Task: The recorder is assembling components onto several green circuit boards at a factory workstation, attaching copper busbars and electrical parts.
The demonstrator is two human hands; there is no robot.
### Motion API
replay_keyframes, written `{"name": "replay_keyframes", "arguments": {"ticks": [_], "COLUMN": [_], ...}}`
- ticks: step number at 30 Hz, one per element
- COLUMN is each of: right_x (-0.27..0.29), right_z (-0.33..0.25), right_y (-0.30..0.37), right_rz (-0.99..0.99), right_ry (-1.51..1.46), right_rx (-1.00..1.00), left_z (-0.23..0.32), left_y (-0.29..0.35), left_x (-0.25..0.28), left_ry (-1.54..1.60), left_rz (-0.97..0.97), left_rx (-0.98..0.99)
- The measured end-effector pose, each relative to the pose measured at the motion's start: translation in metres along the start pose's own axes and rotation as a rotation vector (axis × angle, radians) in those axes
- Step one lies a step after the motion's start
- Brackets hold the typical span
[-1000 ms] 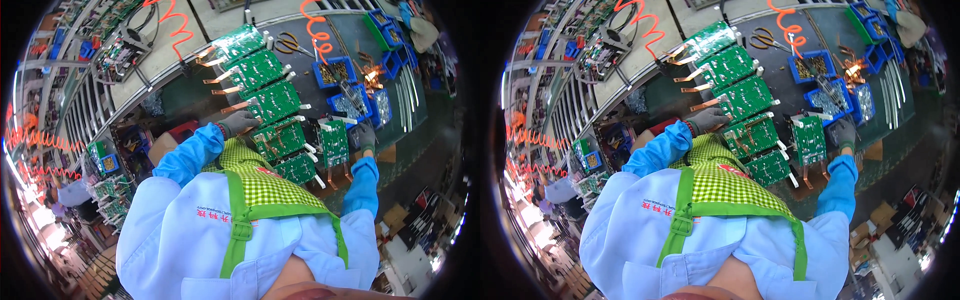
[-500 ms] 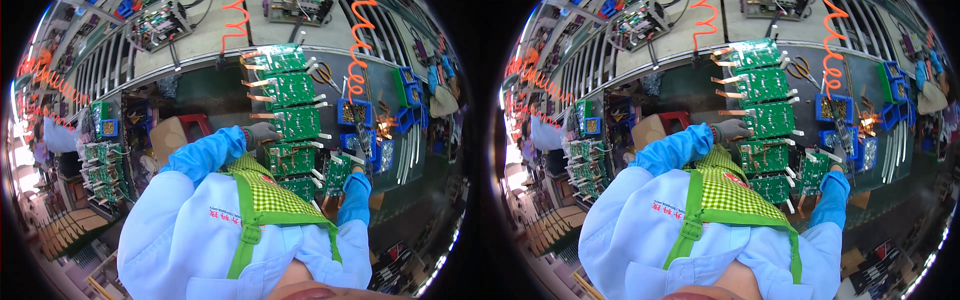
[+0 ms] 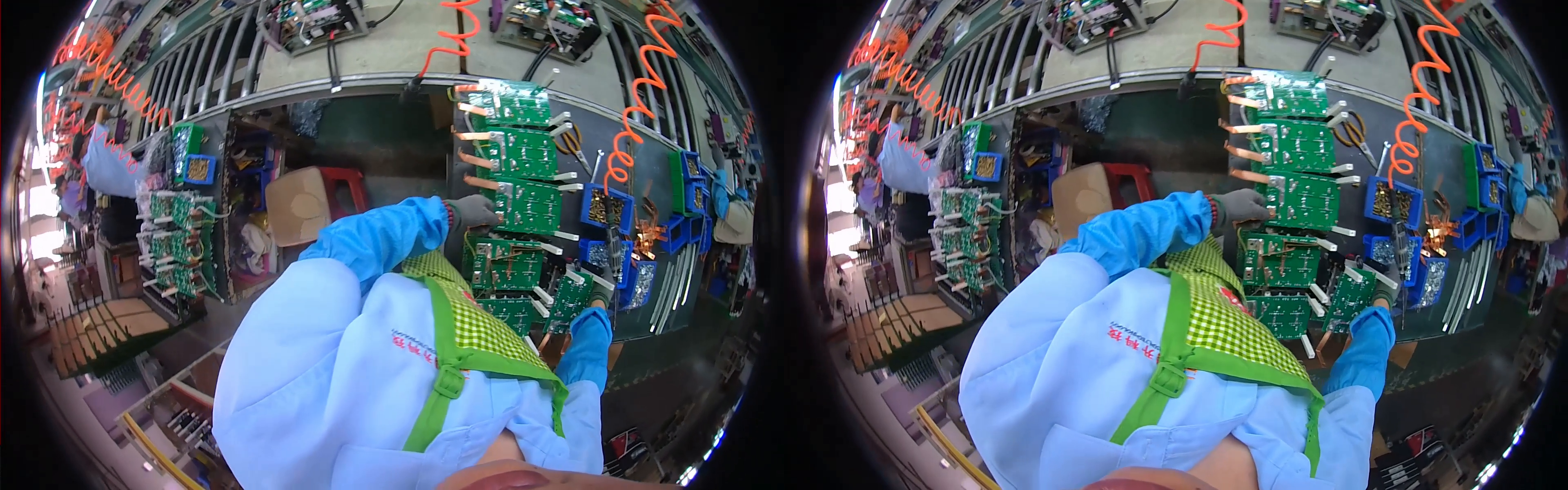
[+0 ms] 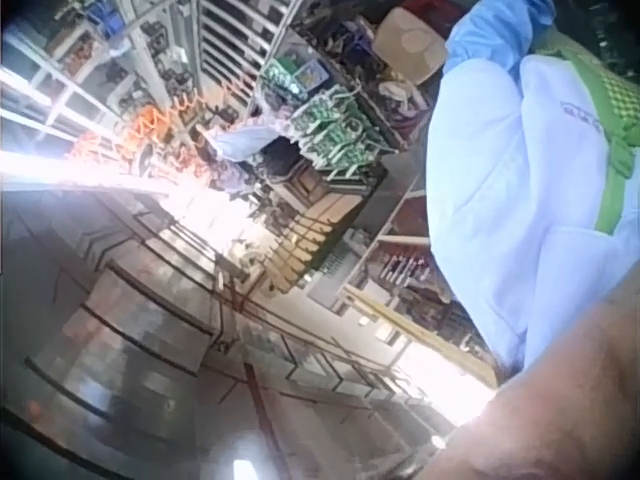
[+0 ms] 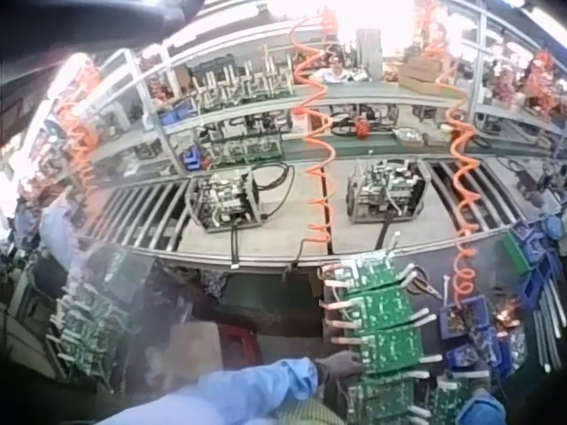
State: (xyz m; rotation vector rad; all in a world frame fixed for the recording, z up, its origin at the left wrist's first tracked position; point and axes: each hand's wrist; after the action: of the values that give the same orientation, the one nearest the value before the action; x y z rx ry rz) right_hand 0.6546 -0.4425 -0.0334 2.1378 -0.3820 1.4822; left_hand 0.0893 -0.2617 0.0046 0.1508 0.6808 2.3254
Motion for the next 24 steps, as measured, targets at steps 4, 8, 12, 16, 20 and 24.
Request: {"name": "replay_keyframes", "arguments": {"ticks": [4, 8, 12, 16, 20, 24], "right_x": [0.010, 0.030, 0.029, 0.016, 0.017, 0.104], "right_z": [0.003, 0.004, -0.008, -0.033, -0.045, -0.240], "right_y": [0.004, 0.000, -0.005, -0.029, -0.036, 0.054], "right_rz": [-0.012, 0.011, 0.016, 0.015, 0.021, 0.391], "right_ry": [-0.040, -0.089, -0.165, -0.265, -0.336, -0.298], "right_rx": [-0.030, -0.074, -0.123, -0.155, -0.228, 0.109], "left_z": [-0.001, -0.003, -0.015, -0.017, -0.007, -0.020], "left_y": [0.002, 0.001, -0.007, -0.004, -0.007, -0.003], "left_x": [-0.001, 0.001, -0.004, -0.007, -0.015, -0.002], "left_ry": [-0.119, 0.012, 0.008, -0.077, -0.207, -0.230], "left_rz": [-0.001, 0.000, 0.014, 0.007, -0.089, -0.088], "left_rx": [0.011, 0.100, 0.078, -0.034, -0.036, -0.174]}}
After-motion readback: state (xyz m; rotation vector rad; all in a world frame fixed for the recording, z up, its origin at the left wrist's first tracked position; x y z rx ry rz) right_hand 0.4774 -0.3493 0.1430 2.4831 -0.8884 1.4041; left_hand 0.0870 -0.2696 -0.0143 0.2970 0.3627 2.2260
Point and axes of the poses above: each hand's wrist, its own y-axis away from the middle knuckle, its own x-axis out of the back of the hand, z = x × y, and after that the axes turned 7 degrees about -x, right-handed
